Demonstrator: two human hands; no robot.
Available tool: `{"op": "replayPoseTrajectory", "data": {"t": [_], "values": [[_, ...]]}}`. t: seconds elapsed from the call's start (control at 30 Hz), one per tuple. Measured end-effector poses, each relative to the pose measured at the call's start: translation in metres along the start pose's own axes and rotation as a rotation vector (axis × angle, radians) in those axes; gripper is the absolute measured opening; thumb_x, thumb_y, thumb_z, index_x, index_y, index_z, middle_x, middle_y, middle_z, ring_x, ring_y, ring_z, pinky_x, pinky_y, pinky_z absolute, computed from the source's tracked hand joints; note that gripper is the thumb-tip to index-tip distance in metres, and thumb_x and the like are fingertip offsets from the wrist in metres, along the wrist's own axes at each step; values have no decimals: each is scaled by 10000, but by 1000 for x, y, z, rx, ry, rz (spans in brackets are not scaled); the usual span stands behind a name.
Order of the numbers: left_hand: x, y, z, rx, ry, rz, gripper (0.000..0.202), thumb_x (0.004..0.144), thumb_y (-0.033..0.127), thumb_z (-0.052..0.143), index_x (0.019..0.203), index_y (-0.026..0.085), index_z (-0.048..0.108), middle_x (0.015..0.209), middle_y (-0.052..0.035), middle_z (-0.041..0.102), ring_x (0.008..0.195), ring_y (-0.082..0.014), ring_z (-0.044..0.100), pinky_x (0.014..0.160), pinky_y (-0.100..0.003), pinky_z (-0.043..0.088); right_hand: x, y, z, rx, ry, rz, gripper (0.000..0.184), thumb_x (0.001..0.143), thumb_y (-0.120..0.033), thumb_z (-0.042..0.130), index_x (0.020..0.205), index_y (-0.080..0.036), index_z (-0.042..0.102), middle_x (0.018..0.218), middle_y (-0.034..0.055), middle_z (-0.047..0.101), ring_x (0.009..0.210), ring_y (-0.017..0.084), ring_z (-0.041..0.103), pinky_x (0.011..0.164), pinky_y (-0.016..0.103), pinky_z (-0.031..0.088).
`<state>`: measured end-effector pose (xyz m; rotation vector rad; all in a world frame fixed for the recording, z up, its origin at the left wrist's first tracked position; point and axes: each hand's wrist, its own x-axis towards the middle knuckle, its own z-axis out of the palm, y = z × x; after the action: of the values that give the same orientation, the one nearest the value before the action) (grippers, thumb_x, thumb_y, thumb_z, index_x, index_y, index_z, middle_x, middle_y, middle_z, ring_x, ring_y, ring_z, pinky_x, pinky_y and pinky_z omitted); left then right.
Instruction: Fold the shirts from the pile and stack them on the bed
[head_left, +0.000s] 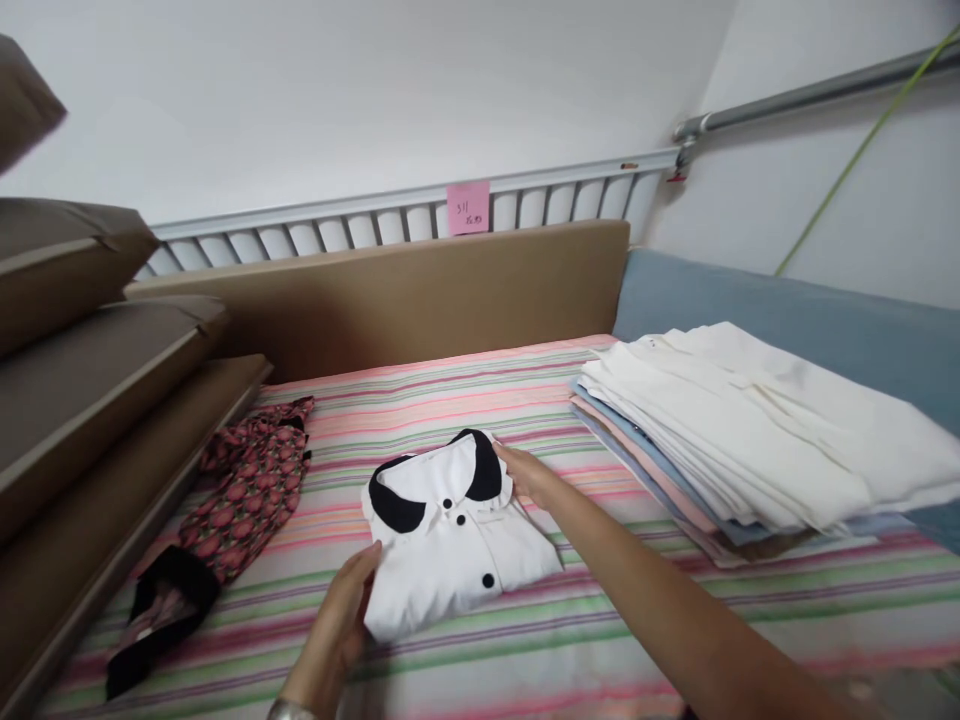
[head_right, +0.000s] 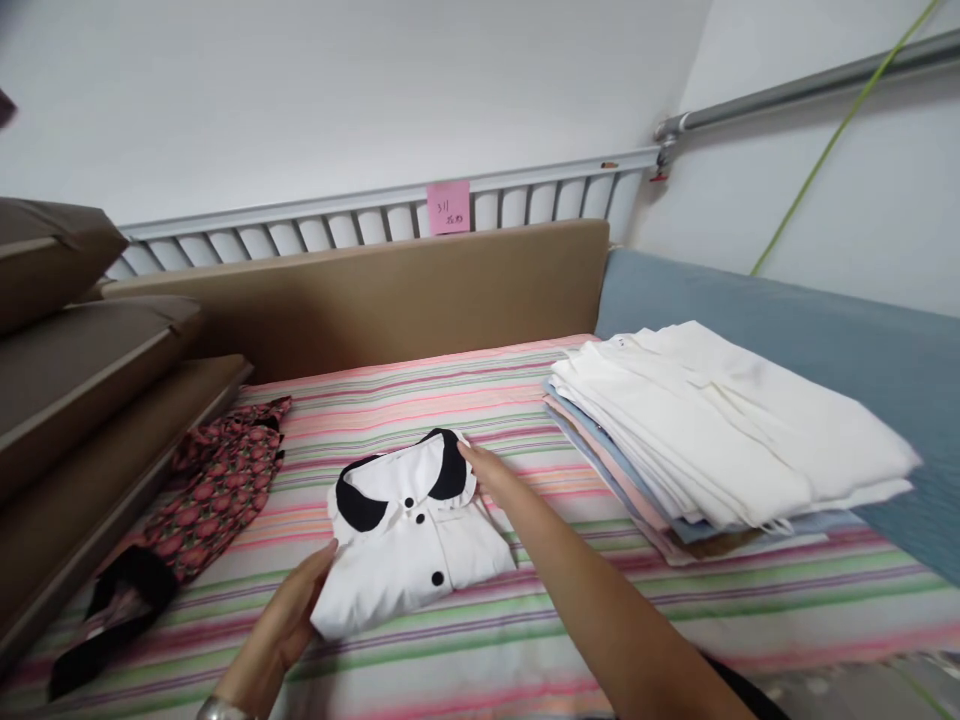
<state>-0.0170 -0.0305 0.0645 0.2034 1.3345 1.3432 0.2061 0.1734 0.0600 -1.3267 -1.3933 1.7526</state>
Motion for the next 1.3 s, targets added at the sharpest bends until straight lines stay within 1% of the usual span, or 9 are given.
{"op": "replayPoseTrajectory", "data": {"t": [0.13, 0.23, 0.37, 0.53, 0.8, 1.03, 1.1, 1.17, 1.3], "values": [[-5, -26, -16, 109, 126, 133, 433, 691, 334, 708, 1057, 139, 584, 941, -108, 693, 853, -240, 658, 711, -325, 513, -40, 21, -9, -176, 132, -30, 362, 793, -485, 524, 938, -164, 611, 891, 89, 687, 779, 197, 642, 716, 321, 484], [0, -35, -15, 307, 265, 304, 468, 670, 336, 691, 1057, 96, 582, 836, -109, 675, 778, -240, 645, 699, -343, 494, -63, 36, -10, -299, 231, -82, 221, 710, -382, 611, 761, -168, 628, 861, 85, 683, 889, 248, 612, 795, 344, 445], [-1, -38, -6, 443, 400, 483, 497, 659, 296, 643, 1102, 83, 569, 750, -60, 622, 747, -226, 610, 743, -351, 466, -80, 43, -6, -365, 300, -155, 210, 604, -215, 643, 811, -178, 638, 876, 64, 670, 889, 251, 596, 815, 340, 423], [-9, -58, -11, 649, 414, 652, 512, 710, 358, 537, 1150, 97, 548, 696, -34, 585, 670, -229, 573, 691, -361, 446, -107, 60, 1, -382, 350, -303, 412, 675, -233, 512, 1077, -202, 595, 756, 2, 604, 719, 192, 559, 701, 308, 431], [-13, -72, -23, 574, 369, 702, 596, 694, 465, 530, 1145, 76, 530, 667, -20, 567, 620, -199, 555, 605, -316, 440, -128, 79, -2, -392, 355, -386, 368, 694, -291, 476, 1016, -185, 619, 683, 0, 566, 670, 197, 540, 662, 314, 437], [-21, -69, -27, 640, 363, 707, 512, 701, 404, 544, 1094, 76, 557, 779, -86, 622, 718, -248, 598, 706, -385, 478, -138, 80, -7, -594, 358, -355, 298, 726, -242, 471, 953, -192, 657, 833, 54, 675, 778, 237, 620, 730, 355, 480], [-28, -65, -20, 784, 417, 835, 467, 779, 369, 482, 1134, 73, 544, 934, -140, 629, 844, -268, 602, 805, -420, 470, -145, 73, -3, -684, 374, -376, 314, 743, -194, 458, 984, -193, 659, 909, 75, 682, 850, 248, 624, 794, 381, 474], [-34, -64, -5, 975, 393, 1033, 424, 857, 327, 405, 1179, 85, 535, 1144, -173, 583, 1059, -274, 545, 946, -437, 409, -153, 63, 7, -792, 398, -514, 338, 787, -174, 434, 1045, -187, 652, 1052, 104, 661, 1003, 265, 590, 915, 426, 422], [-35, -80, 30, 1420, 164, 1216, 426, 919, 265, 345, 1333, 263, 441, 1421, -62, 412, 1336, -272, 298, 1071, -513, 260, -159, 56, 36, -1028, 253, -793, 424, 873, -218, 411, 1282, -239, 519, 1411, 67, 429, 1321, 253, 342, 1093, 484, 237]]}}
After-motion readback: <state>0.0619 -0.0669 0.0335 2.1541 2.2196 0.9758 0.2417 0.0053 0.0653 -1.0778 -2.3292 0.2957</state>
